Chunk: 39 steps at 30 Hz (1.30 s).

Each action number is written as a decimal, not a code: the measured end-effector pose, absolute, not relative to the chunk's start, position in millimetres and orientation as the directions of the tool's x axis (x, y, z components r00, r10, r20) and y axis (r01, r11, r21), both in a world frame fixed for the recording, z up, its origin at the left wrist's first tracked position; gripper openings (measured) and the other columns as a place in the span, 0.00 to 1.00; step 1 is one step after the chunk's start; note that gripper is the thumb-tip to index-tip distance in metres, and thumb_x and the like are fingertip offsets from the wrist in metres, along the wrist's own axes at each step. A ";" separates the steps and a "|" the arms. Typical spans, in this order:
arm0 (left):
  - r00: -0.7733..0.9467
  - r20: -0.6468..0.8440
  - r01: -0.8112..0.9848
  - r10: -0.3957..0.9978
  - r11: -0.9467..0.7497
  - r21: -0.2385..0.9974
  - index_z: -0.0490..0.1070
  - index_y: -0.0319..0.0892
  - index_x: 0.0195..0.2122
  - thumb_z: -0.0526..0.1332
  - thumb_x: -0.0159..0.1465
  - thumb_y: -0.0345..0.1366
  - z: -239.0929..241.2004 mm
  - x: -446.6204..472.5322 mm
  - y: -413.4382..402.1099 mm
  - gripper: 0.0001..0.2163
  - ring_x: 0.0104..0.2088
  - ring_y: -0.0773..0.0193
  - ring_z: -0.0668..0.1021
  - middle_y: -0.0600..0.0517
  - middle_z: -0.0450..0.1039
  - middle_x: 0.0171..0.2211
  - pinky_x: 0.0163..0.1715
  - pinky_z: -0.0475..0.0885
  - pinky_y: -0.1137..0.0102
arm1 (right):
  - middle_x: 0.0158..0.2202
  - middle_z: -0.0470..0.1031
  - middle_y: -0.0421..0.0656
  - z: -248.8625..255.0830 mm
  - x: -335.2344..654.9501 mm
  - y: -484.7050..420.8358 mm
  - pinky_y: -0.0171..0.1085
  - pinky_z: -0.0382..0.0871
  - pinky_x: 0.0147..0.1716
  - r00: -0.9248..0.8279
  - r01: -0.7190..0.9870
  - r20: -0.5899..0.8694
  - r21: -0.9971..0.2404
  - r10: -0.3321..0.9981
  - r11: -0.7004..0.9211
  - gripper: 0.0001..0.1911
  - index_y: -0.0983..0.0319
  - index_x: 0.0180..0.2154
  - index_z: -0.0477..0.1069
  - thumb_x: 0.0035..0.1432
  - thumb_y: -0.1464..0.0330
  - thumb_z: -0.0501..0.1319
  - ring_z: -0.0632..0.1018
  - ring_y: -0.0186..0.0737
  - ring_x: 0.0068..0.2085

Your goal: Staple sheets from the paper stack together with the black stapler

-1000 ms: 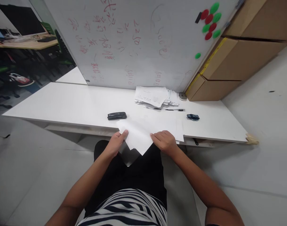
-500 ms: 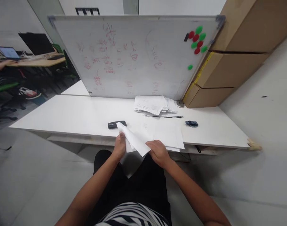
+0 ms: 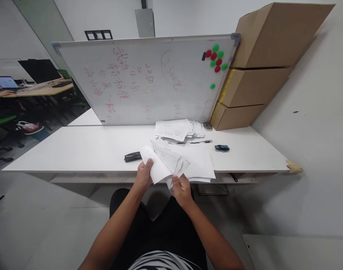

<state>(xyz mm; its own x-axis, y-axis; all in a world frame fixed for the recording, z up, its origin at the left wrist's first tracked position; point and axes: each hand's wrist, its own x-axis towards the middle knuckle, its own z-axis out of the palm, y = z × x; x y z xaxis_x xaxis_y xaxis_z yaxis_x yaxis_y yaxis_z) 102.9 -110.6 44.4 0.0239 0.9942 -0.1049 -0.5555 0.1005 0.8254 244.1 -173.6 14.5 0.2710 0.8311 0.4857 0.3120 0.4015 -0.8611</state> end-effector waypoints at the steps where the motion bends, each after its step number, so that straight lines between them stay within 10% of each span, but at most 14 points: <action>1: 0.020 -0.104 -0.544 0.994 0.098 0.833 0.74 0.35 0.41 0.70 0.49 0.49 43.1 103.0 -111.4 0.24 0.41 0.56 0.78 0.44 0.78 0.38 0.44 0.71 0.63 | 0.18 0.60 0.37 14.9 243.7 -173.8 0.35 0.63 0.24 0.274 0.323 0.512 -0.846 0.814 0.424 0.25 0.59 0.18 0.54 0.64 0.57 0.52 0.66 0.34 0.23; 10: 0.130 -0.099 -0.475 0.987 0.150 0.867 0.67 0.44 0.52 0.71 0.49 0.41 64.8 98.8 -126.1 0.29 0.46 0.56 0.77 0.47 0.75 0.47 0.46 0.71 0.63 | 0.40 0.75 0.48 31.2 251.7 -168.5 0.44 0.74 0.40 0.110 0.484 0.722 -0.640 0.684 0.598 0.06 0.59 0.38 0.73 0.60 0.65 0.59 0.77 0.46 0.41; 17: 0.322 -0.043 -0.477 0.946 0.201 0.856 0.63 0.48 0.56 0.66 0.56 0.46 82.7 94.6 -140.6 0.27 0.48 0.57 0.76 0.46 0.71 0.53 0.41 0.72 0.65 | 0.50 0.71 0.49 44.7 253.1 -161.1 0.45 0.74 0.46 -0.091 0.349 0.689 -0.654 0.719 0.671 0.03 0.59 0.32 0.73 0.59 0.68 0.62 0.77 0.43 0.47; 31: 0.062 -0.119 -0.426 0.991 0.134 0.895 0.74 0.38 0.41 0.67 0.53 0.51 59.5 96.0 -135.5 0.22 0.39 0.58 0.78 0.46 0.78 0.37 0.37 0.72 0.66 | 0.38 0.79 0.45 34.4 247.5 -164.9 0.43 0.75 0.40 0.111 0.435 0.643 -0.717 0.758 0.544 0.08 0.57 0.39 0.75 0.63 0.64 0.58 0.79 0.45 0.40; 35: 0.041 0.030 -0.442 0.999 -0.009 0.897 0.75 0.39 0.40 0.68 0.53 0.48 100.8 105.9 -108.9 0.20 0.42 0.57 0.77 0.47 0.78 0.36 0.41 0.71 0.65 | 0.33 0.76 0.46 26.7 270.2 -180.2 0.43 0.74 0.37 0.582 0.588 0.730 -0.683 0.360 0.434 0.07 0.58 0.37 0.71 0.62 0.61 0.58 0.78 0.46 0.37; 39: 0.113 0.193 -0.551 0.975 -0.101 0.829 0.72 0.37 0.44 0.65 0.59 0.45 142.6 151.8 -33.5 0.18 0.44 0.57 0.76 0.46 0.76 0.37 0.42 0.70 0.64 | 0.47 0.72 0.49 42.7 301.9 -203.2 0.51 0.74 0.44 0.794 0.489 0.598 -0.737 0.113 0.466 0.14 0.57 0.46 0.64 0.65 0.57 0.50 0.75 0.50 0.49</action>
<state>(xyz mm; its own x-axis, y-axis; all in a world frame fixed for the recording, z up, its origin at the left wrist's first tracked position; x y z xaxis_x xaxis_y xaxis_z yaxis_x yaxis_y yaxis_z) 151.8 -33.5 142.6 0.1130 0.9746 0.1934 -0.5507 -0.1006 0.8286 301.9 -203.2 42.7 0.7938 0.1127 0.5977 0.4891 0.4659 -0.7374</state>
